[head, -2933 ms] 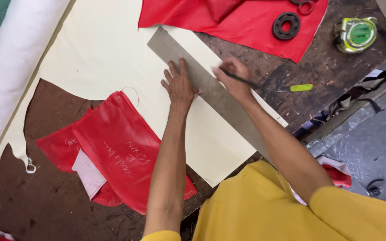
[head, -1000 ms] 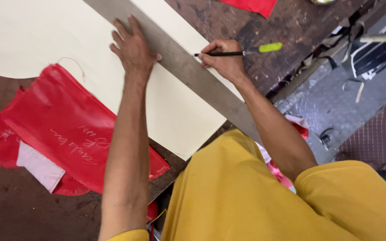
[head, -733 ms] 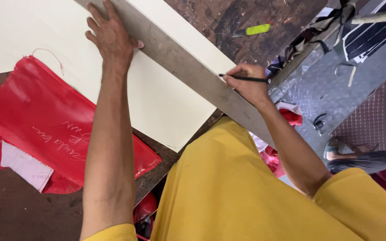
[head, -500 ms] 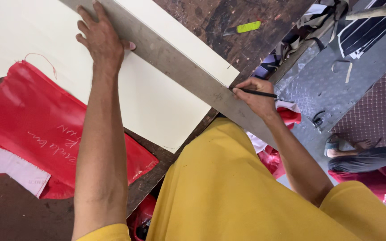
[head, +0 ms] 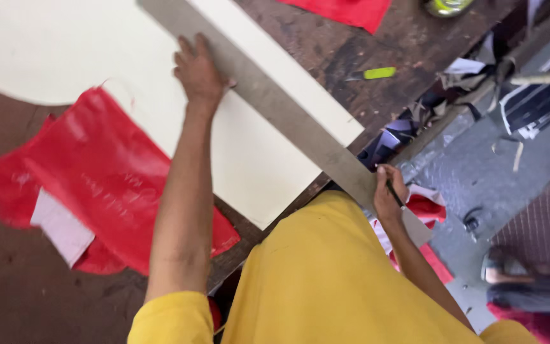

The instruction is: The person smooths and aligns red leather pieces on a white pattern sheet on the workbench, places metal bearings and a wrench on the leather to hold it flat, and marks reference lines with a pen. They then reposition the leather aside and use a long steel ruler with the pen to draw straight guide lines on the white pattern material.

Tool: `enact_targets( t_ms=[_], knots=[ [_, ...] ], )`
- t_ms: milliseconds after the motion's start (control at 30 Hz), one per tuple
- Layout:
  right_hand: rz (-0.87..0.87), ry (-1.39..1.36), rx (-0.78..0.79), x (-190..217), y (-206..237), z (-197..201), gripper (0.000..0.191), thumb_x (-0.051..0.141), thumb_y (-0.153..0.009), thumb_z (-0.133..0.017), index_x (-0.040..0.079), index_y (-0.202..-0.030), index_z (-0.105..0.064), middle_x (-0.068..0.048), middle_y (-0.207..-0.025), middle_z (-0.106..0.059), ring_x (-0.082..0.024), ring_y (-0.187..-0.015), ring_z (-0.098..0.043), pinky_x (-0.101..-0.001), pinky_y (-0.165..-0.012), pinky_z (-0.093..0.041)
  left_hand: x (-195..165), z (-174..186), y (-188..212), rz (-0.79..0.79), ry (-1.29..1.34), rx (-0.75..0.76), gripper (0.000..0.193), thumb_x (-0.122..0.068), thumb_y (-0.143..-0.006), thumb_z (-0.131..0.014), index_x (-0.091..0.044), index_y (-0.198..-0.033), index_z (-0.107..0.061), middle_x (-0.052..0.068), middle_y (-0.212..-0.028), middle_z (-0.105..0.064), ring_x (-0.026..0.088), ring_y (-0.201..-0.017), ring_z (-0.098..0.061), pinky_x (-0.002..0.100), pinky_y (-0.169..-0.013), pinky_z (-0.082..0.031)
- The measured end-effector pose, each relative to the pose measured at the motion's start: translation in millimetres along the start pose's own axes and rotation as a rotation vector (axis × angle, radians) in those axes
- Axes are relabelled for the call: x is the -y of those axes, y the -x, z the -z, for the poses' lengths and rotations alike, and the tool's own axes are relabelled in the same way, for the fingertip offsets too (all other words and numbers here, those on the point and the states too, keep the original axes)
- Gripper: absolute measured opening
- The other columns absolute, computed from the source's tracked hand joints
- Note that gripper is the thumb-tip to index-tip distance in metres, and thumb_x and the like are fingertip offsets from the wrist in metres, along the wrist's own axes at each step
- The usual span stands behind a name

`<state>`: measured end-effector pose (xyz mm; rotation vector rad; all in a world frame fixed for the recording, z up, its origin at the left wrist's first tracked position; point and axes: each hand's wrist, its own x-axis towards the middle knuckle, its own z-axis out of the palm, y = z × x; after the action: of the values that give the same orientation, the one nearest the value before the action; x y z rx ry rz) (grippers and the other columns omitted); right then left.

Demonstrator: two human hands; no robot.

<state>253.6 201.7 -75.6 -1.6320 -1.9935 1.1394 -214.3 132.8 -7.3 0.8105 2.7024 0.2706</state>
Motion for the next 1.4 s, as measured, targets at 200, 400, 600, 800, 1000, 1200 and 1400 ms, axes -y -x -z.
enact_targets(
  t_ms=[200, 400, 600, 800, 1000, 1200, 1400],
  knots=[
    [0.105, 0.132, -0.030, -12.0, -0.5, 5.1, 0.026, 0.026, -0.112, -0.062, 0.000, -0.113, -0.067, -0.014, -0.093, -0.071, -0.022, -0.083, -0.067, -0.0376, -0.078, -0.052, 47.9, -37.9, 109.2, -0.176, 0.248, -0.292, 0.076, -0.016, -0.093, -0.084, -0.003, -0.155, -0.042, 0.034, -0.165, -0.022, 0.051, -0.150, -0.030, 0.062, -0.123, -0.029],
    [0.293, 0.097, -0.042, -23.1, -26.8, 42.3, 0.019, 0.015, -0.114, -0.062, -0.003, -0.114, -0.066, -0.012, -0.099, -0.068, -0.020, -0.089, -0.062, -0.0335, -0.080, -0.051, 138.6, -62.5, 253.8, 0.249, 0.050, -0.299, 0.066, -0.037, -0.099, -0.072, -0.010, -0.154, -0.045, 0.032, -0.164, -0.017, 0.054, -0.149, -0.022, 0.070, -0.118, -0.022],
    [0.259, 0.012, 0.032, -24.0, -52.5, 79.1, 0.017, 0.014, -0.110, -0.067, -0.003, -0.106, -0.067, -0.007, -0.095, -0.070, -0.013, -0.085, -0.063, -0.0287, -0.080, -0.051, 202.3, -85.1, 311.8, 0.383, -0.061, -0.259, 0.072, -0.054, -0.104, -0.061, -0.018, -0.163, -0.040, 0.024, -0.170, -0.014, 0.047, -0.155, -0.017, 0.074, -0.118, -0.016],
    [0.227, -0.114, -0.003, -12.7, -64.6, 112.4, 0.015, 0.011, -0.110, -0.068, -0.003, -0.104, -0.069, -0.005, -0.094, -0.070, -0.011, -0.084, -0.061, -0.0271, -0.079, -0.050, 232.0, -96.1, 293.6, 0.388, -0.002, -0.244, 0.072, -0.057, -0.107, -0.057, -0.019, -0.165, -0.037, 0.027, -0.171, -0.009, 0.049, -0.156, -0.010, 0.077, -0.117, -0.012],
    [0.143, -0.126, -0.116, -17.6, -57.4, 168.7, 0.013, 0.011, -0.106, -0.069, -0.001, -0.104, -0.069, -0.004, -0.092, -0.069, -0.011, -0.082, -0.062, -0.0265, -0.076, -0.051, 241.2, -87.6, 288.5, 0.367, 0.070, -0.240, 0.073, -0.057, -0.112, -0.056, -0.014, -0.168, -0.036, 0.029, -0.172, -0.004, 0.051, -0.158, -0.005, 0.078, -0.119, -0.008],
    [0.200, -0.109, -0.211, -44.4, -29.7, 230.4, 0.011, 0.009, -0.108, -0.069, -0.002, -0.106, -0.070, -0.005, -0.097, -0.068, -0.012, -0.088, -0.062, -0.0271, -0.083, -0.052, 235.4, -80.8, 300.3, 0.325, 0.124, -0.280, 0.071, -0.047, -0.113, -0.062, -0.008, -0.167, -0.038, 0.032, -0.172, -0.008, 0.055, -0.157, -0.008, 0.077, -0.121, -0.011],
    [0.252, -0.084, -0.244, -40.3, -16.9, 249.3, 0.010, 0.007, -0.109, -0.069, -0.002, -0.108, -0.071, -0.007, -0.100, -0.071, -0.014, -0.090, -0.066, -0.0278, -0.085, -0.054, 215.6, -88.6, 308.9, 0.243, 0.155, -0.319, 0.064, -0.031, -0.110, -0.069, -0.004, -0.163, -0.043, 0.033, -0.171, -0.014, 0.055, -0.156, -0.012, 0.075, -0.121, -0.016]
  ],
)
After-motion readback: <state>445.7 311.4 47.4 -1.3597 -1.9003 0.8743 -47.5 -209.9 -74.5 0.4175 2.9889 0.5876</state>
